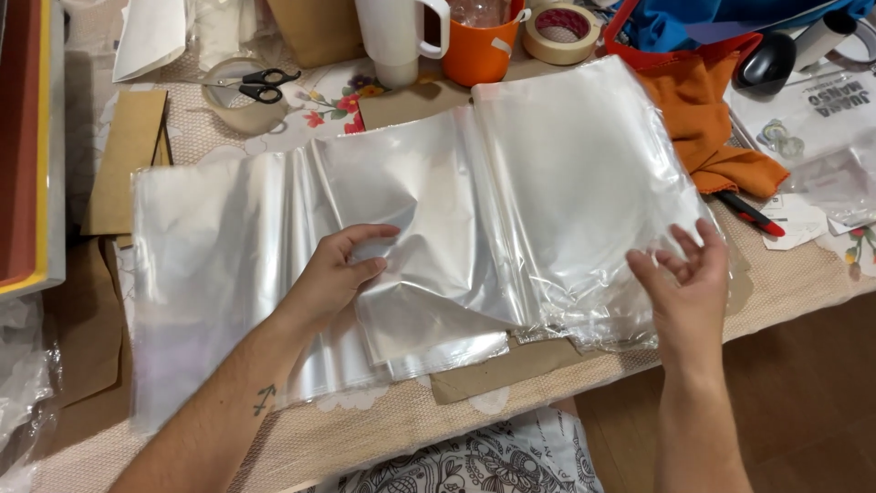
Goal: Counting and separating individual plastic bags from a stack on a work surface.
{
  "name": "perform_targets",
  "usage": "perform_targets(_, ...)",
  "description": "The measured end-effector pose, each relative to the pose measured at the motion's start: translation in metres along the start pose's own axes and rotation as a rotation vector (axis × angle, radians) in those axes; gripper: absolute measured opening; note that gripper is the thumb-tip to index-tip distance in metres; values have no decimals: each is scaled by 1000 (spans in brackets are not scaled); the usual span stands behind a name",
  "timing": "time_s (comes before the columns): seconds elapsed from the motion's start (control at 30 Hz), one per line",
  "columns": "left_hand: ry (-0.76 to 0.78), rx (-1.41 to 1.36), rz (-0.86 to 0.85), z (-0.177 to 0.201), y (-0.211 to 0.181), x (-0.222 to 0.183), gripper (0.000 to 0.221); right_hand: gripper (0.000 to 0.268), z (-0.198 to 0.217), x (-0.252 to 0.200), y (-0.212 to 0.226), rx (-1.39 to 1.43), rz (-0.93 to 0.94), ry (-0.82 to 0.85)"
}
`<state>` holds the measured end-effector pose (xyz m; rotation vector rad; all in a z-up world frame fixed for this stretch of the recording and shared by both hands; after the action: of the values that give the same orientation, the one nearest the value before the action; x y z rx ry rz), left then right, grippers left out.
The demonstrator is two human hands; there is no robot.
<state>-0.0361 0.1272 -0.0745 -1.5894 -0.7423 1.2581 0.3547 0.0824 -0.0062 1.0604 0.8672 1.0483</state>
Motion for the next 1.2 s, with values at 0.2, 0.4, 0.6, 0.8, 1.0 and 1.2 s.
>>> perform_targets(0.2,-31,-63,67,-1,-9,-11,43,81,-8,-4,-8,-207,-214,52)
perform_targets(0.4,-10,-74,23,6,8,3,48,93,-7,-4,0,-135,-288,93)
perform_targets(0.6,7,-124,-11,7,22,13,50,88,1,5,-23,253,-111,-78)
perform_targets(0.8,-5,-92,28,4,14,6,46,61,-20,-7,-22,577,-26,-233)
perform_targets(1.0,-29,-215,-8,2,1,-7,36,29,-104,-31,52,192,393,69)
perform_targets(1.2,-39,-404,125,-10,-6,-21,85,42,-243,-99,54,-595,900,410)
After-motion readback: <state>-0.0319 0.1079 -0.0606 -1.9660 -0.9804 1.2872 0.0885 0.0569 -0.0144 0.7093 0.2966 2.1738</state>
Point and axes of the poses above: each hand's wrist, its own x-axis towards the middle knuckle, its own z-axis out of the back of the hand, y = z × x, the point moved 10 cm from there along x, towards the middle knuckle, and after that the axes turned 11 degrees about y, right-handed, at the moved point
